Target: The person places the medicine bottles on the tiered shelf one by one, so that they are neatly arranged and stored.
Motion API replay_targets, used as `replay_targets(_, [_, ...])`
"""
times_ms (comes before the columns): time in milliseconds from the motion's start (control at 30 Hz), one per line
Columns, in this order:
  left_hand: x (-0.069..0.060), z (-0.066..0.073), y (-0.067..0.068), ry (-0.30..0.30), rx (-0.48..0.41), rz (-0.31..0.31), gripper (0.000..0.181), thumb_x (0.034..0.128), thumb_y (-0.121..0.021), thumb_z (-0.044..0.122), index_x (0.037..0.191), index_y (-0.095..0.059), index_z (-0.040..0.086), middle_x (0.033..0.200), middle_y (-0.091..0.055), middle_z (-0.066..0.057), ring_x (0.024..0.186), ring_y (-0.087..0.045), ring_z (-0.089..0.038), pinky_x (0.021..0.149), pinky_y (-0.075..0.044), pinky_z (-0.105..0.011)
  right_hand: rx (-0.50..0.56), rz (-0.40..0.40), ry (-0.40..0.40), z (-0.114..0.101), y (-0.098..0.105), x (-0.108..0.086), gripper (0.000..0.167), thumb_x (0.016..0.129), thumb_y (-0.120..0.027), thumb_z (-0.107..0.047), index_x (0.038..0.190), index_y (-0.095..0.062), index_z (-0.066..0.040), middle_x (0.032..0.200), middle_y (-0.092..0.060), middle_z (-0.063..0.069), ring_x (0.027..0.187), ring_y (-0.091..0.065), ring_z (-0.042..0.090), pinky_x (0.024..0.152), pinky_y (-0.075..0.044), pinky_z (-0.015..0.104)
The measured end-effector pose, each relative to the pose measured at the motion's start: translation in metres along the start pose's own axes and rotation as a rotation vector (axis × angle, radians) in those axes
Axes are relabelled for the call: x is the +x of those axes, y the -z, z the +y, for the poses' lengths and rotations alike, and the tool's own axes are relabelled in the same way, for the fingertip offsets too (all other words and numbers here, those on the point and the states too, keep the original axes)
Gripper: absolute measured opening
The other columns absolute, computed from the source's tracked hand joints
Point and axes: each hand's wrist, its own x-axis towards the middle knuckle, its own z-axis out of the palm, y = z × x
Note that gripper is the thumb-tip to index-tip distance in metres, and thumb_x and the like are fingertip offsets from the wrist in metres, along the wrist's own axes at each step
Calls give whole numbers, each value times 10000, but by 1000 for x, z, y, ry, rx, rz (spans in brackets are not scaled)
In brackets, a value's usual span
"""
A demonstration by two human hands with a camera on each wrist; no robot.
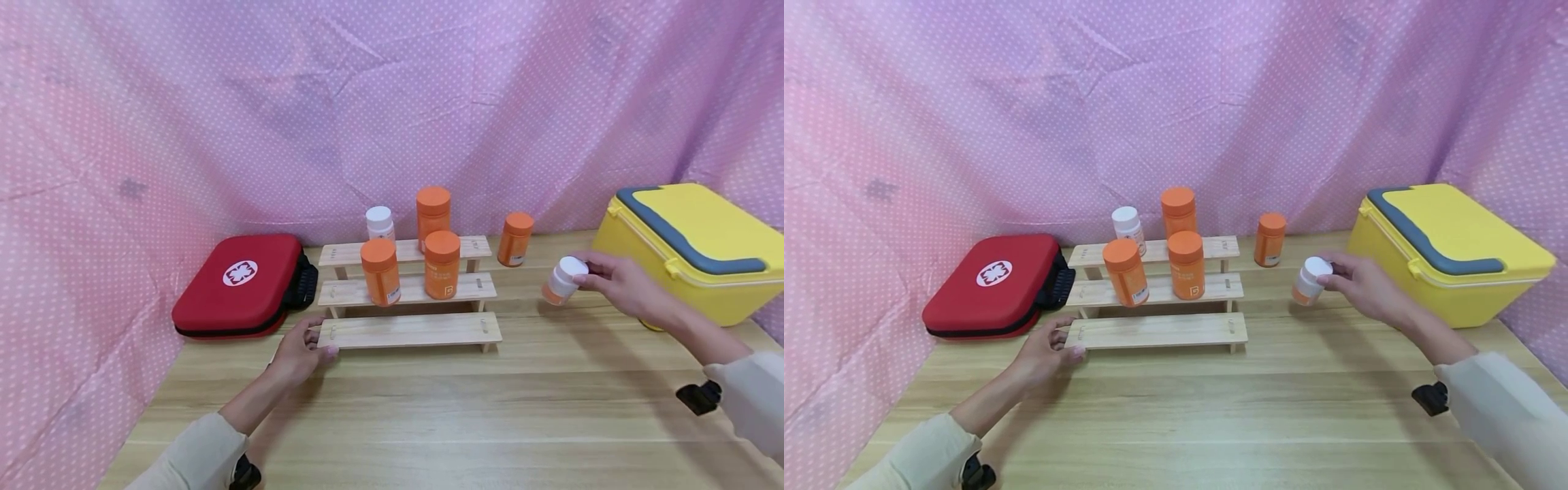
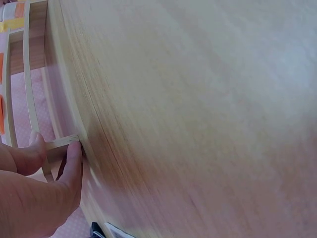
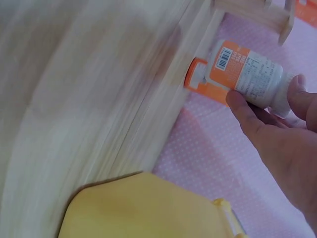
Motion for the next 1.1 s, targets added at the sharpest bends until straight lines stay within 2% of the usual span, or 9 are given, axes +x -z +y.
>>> replay_targets(200, [0,0,0,1,-1,3,607,820,-706,-53,1363,-439,2,1079,-643,-192,896,-571,-195,682,-463,-225,66,-50,26,-16,-4,-11,353,917,-614,1,1255,-545,75,1026,-640,-65,900,-593,-21,726,-516,173])
replay_targets(267, [-1,0,0,-4,-5,6,603,820,-705,-59,1359,-442,-4,1085,-643,-202,900,-576,-198,677,-466,-218,92,-73,32,-23,-4,-14,350,917,-606,16,1258,-546,62,1033,-642,-85,914,-598,-14,735,-518,181])
replay_targets(467, [-2,1,0,-7,-4,6,603,820,-704,-63,1360,-440,-16,1092,-637,-213,902,-576,-200,671,-469,-215,123,-141,61,-49,-7,-20,373,923,-606,-7,1289,-539,30,1075,-661,-27,953,-617,24,772,-518,197])
replay_targets(667, [-2,1,0,-15,-9,8,593,816,-707,-64,1348,-449,-17,1063,-638,-205,862,-569,-181,648,-458,-203,156,-168,95,-80,-18,-18,374,929,-610,-41,1299,-553,-26,1097,-661,13,963,-626,90,786,-521,216])
replay_targets(767, [-2,1,0,-16,-19,4,592,815,-705,-70,1347,-447,-20,1055,-642,-207,854,-577,-181,644,-462,-204,154,-177,111,-94,-27,-13,360,927,-613,-46,1284,-568,-41,1088,-652,59,948,-622,122,784,-524,229])
replay_targets(933, [-2,0,0,-14,-10,-1,602,816,-709,-61,1355,-443,-18,1062,-645,-202,874,-576,-189,660,-463,-209,161,-177,66,-117,-50,-1,373,931,-616,-70,1296,-561,-12,1107,-641,113,951,-605,170,791,-523,243])
replay_targets(1000, [-2,0,0,-16,-3,0,605,815,-712,-57,1355,-444,-18,1060,-646,-201,878,-576,-190,664,-461,-211,187,-191,52,-126,-62,6,374,935,-611,-71,1301,-558,-11,1126,-635,114,979,-594,198,812,-516,252])
replay_targets(1100, [-2,0,0,-20,4,4,607,810,-718,-54,1352,-447,-17,1049,-645,-197,872,-572,-189,666,-457,-212,252,-222,75,-137,-83,18,362,926,-611,-33,1284,-567,-2,1125,-630,115,999,-588,234,838,-513,285])
